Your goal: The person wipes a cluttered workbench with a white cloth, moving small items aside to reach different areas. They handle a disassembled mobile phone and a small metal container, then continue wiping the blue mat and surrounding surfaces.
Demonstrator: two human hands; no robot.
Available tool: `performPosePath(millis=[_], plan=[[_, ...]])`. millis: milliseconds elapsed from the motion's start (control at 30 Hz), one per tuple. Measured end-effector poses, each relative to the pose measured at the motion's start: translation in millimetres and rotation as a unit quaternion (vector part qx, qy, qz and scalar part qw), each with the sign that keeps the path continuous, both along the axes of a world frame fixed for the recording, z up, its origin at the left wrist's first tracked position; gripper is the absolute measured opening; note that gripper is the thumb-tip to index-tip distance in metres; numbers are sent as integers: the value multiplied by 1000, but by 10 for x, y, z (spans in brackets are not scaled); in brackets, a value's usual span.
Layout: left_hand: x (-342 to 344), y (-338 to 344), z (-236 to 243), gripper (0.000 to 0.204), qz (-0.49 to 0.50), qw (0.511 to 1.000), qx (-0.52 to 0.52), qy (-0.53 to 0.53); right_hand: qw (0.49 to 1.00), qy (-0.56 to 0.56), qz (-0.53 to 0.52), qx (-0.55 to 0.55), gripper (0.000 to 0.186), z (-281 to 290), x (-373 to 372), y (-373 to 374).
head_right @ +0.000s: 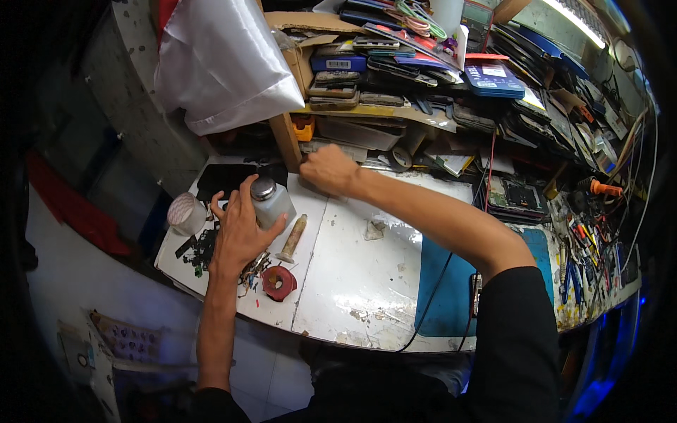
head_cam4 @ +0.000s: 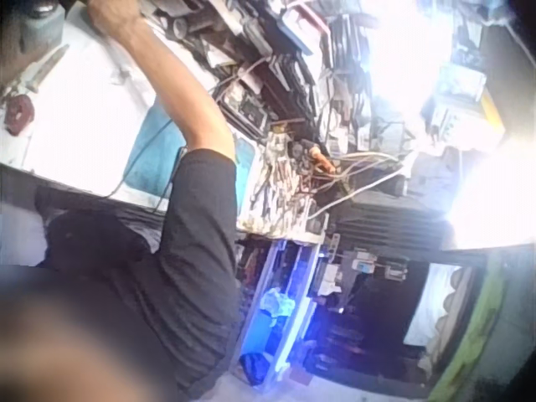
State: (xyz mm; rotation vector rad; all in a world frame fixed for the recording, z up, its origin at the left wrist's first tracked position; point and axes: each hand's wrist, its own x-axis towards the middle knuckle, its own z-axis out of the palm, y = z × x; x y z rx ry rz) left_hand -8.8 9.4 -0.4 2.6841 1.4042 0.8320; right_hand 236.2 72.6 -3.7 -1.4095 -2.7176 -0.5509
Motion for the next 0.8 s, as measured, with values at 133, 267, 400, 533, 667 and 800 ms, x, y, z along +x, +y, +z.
performPosePath(millis=[133,267,400,533,667,800], plan=[[-21,-9,8,84,-3,1000,3,-9,998,-34,20,41,11,84,15,77],[-30,-3,-2,83,-8,1000,-2,-22,997,-77,11,19,9,109,151,-21],[-32,7,-18,83,-9,1000,7,-18,996,-84,-7,6,14,115,321,-111],[-31,3,-25,84,-12,1000,17,-20,998,-48,38,9,14,114,374,-153],[-32,3,-22,84,-6,1000,8,-13,998,-17,64,-21,16,133,303,-337],[-34,9,-17,86,3,1000,-14,-7,992,18,92,-80,22,139,90,-698]])
